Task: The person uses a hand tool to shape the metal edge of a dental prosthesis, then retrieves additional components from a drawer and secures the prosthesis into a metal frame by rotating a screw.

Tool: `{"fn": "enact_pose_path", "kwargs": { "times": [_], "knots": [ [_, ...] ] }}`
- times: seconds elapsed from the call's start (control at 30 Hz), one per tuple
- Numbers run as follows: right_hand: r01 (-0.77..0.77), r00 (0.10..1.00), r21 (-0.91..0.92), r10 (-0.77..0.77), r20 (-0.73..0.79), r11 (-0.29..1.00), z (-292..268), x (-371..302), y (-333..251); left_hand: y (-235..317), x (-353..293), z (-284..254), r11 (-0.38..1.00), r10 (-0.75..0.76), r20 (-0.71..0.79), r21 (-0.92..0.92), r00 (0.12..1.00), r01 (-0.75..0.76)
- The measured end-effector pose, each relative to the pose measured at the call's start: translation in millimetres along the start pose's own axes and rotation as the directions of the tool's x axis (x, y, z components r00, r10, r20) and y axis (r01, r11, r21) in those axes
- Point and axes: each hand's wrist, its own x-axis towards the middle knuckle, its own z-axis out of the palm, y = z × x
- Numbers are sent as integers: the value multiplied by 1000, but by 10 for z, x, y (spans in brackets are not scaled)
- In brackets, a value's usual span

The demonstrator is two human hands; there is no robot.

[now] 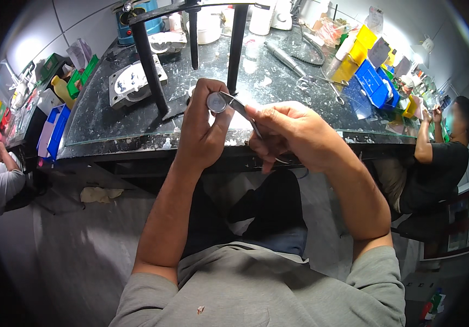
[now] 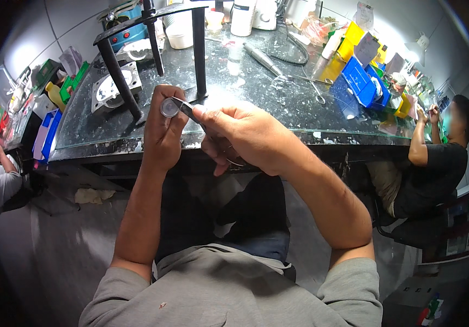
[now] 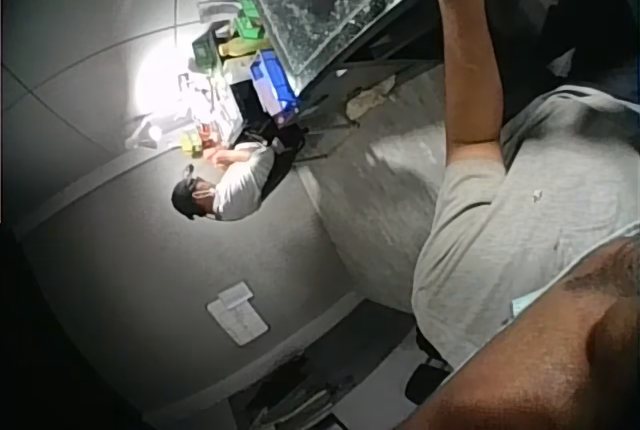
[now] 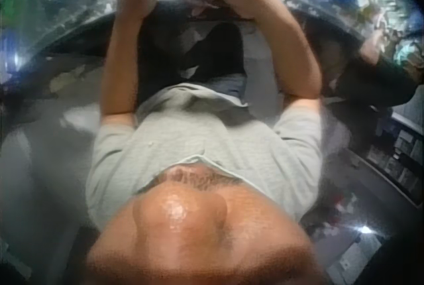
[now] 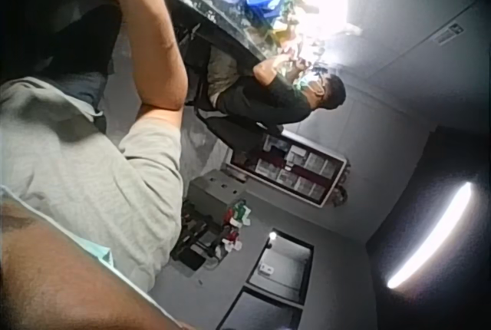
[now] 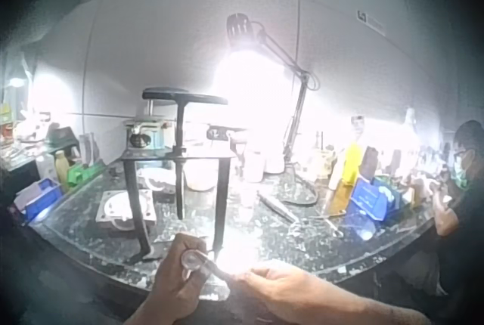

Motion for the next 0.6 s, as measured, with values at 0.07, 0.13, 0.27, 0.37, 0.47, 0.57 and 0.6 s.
{"fn": "enact_pose_path", "kwargs": {
  "times": [0.07, 0.13, 0.27, 0.37, 0.47, 0.57, 0.6],
  "knots": [
    [-10, 1000, 41, 11, -10, 999, 36, -22, -23, 3, -1, 2, 1000, -11, -3, 11, 1000, 11],
    [-21, 1000, 81, 22, -16, 997, 37, -23, -31, -15, -12, -8, 1000, -2, 1, -7, 1000, 2],
    [-95, 994, 162, 84, 76, 982, -41, -26, -99, -41, -20, -7, 1000, -13, 2, 11, 1000, 13],
    [-127, 990, 145, 116, 78, 981, -71, -25, -129, -24, -17, -5, 999, -32, 10, -3, 999, 32],
    [-88, 995, 51, 85, 44, 995, -105, 20, -88, -17, -15, -11, 999, -43, 13, -2, 999, 43],
    [-22, 1000, -23, 23, 17, 999, -50, 3, -62, -4, -2, -29, 996, -83, 56, 44, 995, 81],
    [-4, 1000, -27, 4, -3, 1000, -3, -16, -46, 2, 5, -22, 999, -37, 40, 20, 999, 36]
  ]
}}
